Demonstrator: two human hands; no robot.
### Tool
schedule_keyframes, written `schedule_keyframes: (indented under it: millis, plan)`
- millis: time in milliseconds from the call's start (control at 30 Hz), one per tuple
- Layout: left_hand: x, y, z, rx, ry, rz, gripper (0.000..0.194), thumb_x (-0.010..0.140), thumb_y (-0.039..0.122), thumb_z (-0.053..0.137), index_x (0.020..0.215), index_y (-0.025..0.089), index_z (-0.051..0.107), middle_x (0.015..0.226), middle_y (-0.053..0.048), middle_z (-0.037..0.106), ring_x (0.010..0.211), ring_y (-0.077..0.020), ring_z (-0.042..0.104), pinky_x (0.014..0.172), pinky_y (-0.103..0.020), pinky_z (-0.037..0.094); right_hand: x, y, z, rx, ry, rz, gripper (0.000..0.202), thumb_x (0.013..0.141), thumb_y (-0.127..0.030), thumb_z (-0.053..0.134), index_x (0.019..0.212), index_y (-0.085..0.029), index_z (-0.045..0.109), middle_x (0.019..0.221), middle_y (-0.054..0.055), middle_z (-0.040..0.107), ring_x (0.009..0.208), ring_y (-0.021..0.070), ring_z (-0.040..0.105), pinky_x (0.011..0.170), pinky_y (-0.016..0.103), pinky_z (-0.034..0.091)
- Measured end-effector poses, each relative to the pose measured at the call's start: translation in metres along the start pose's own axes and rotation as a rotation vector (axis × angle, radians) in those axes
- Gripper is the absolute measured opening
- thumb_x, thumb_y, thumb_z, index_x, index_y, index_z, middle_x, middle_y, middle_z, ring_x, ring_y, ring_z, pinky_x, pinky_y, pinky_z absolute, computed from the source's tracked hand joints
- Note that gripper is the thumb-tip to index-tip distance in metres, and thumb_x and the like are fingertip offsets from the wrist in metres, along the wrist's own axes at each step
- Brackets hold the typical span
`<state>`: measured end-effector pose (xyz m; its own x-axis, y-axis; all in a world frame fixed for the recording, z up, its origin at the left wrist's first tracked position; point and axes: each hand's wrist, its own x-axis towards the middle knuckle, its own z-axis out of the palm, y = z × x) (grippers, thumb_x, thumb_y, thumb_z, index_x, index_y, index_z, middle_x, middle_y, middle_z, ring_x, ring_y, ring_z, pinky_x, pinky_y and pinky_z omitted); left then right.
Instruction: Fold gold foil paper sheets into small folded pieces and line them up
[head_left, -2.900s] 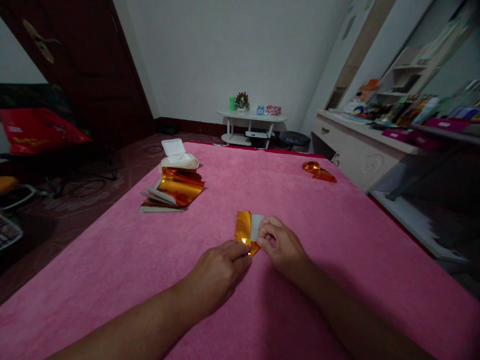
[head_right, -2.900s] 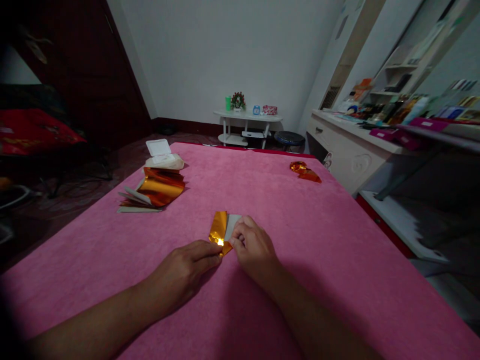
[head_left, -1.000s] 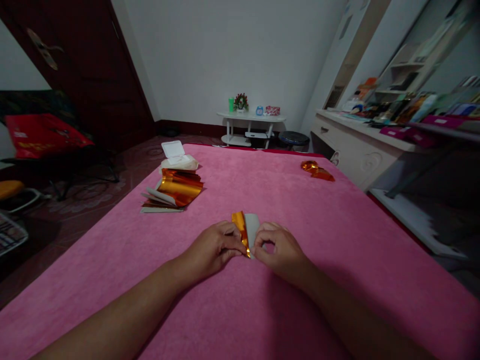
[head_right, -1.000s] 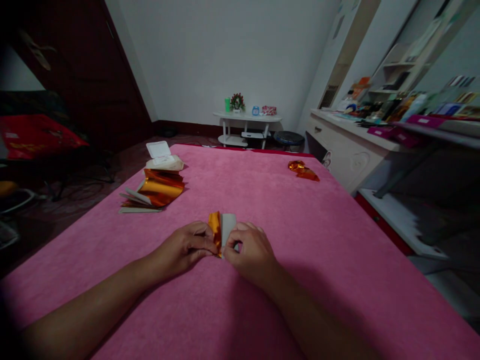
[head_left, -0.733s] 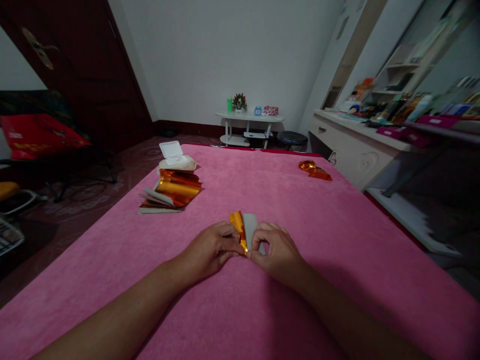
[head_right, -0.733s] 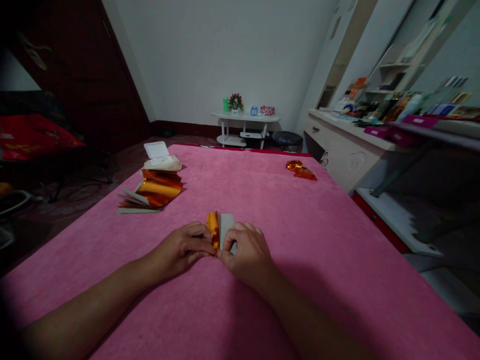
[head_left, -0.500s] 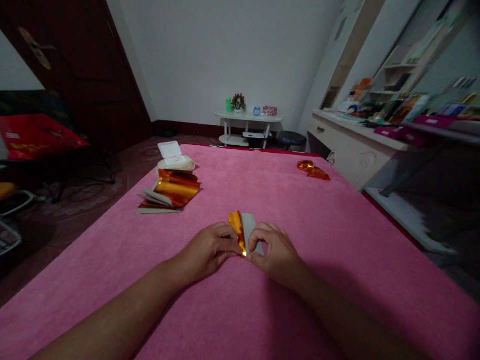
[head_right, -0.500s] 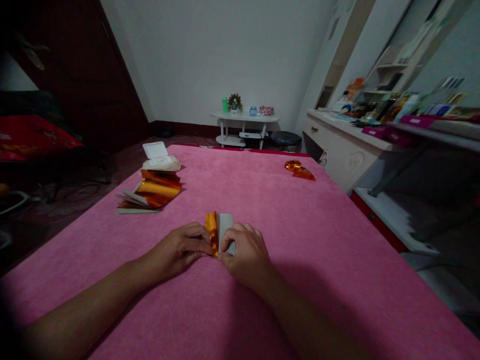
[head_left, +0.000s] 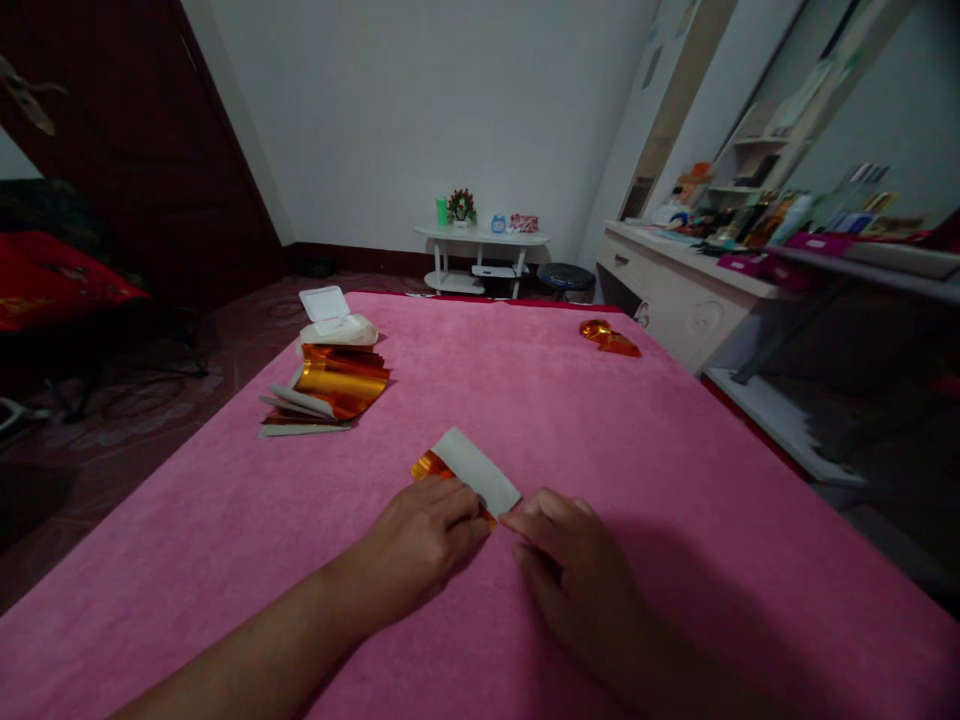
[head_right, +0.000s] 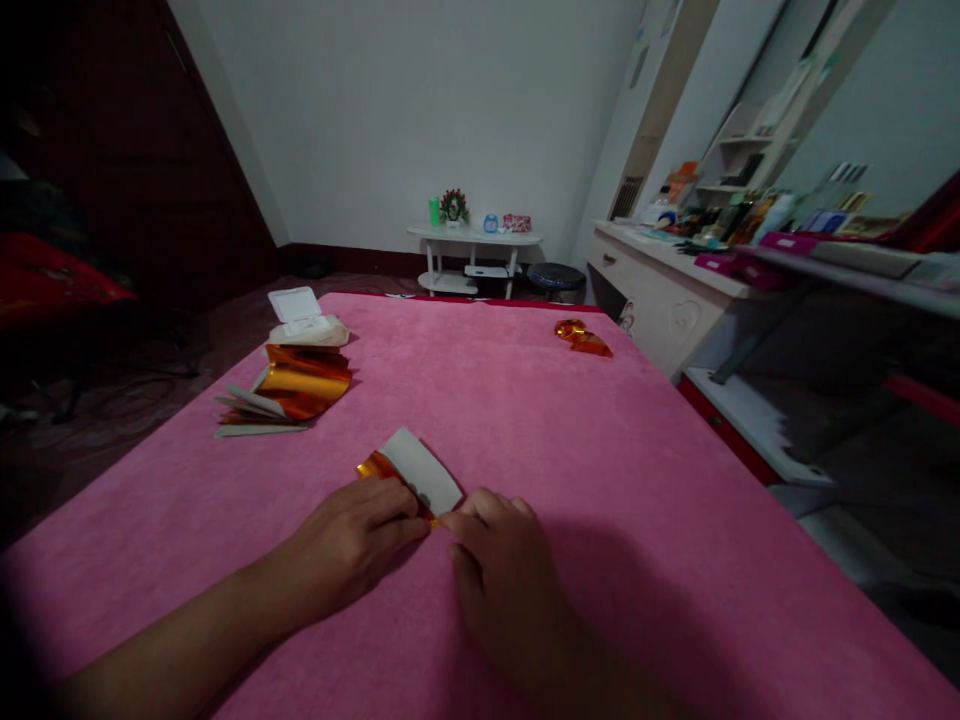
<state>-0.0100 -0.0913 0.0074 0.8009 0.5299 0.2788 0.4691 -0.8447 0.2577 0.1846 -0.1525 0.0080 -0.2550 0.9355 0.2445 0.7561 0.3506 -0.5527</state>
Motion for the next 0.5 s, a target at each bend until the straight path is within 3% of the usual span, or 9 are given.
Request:
schedule_keyframes:
  millis: [300, 500]
  plan:
    - [-0.001, -0.012, 0.002, -0.101, 0.104, 0.085, 0.021, 0.092, 0.020, 0.047, 0.097, 0.021, 0.068, 0.094, -0.005, 0.065, 0.084, -0.0158, 0.057, 0.073, -0.029, 0.044, -0.008, 0.005, 0.007, -0.005, 0.021, -0.065, 0.033, 0.082, -0.007, 0.047, 0.106, -0.024, 0.063, 0.087, 0.004, 0.060, 0.080, 0.0188, 0.052, 0.071, 0.033, 0.038]
    - [-0.003, -0.017, 0.004, -0.153, 0.090, 0.073, 0.019, 0.091, 0.020, 0.050, 0.097, 0.021, 0.068, 0.096, -0.004, 0.067, 0.085, -0.0158, 0.059, 0.076, -0.030, 0.046, -0.007, 0.003, 0.006, -0.064, -0.015, -0.113, 0.028, 0.083, -0.008, 0.046, 0.100, -0.022, 0.065, 0.084, 0.005, 0.060, 0.079, 0.0190, 0.052, 0.070, 0.033, 0.038]
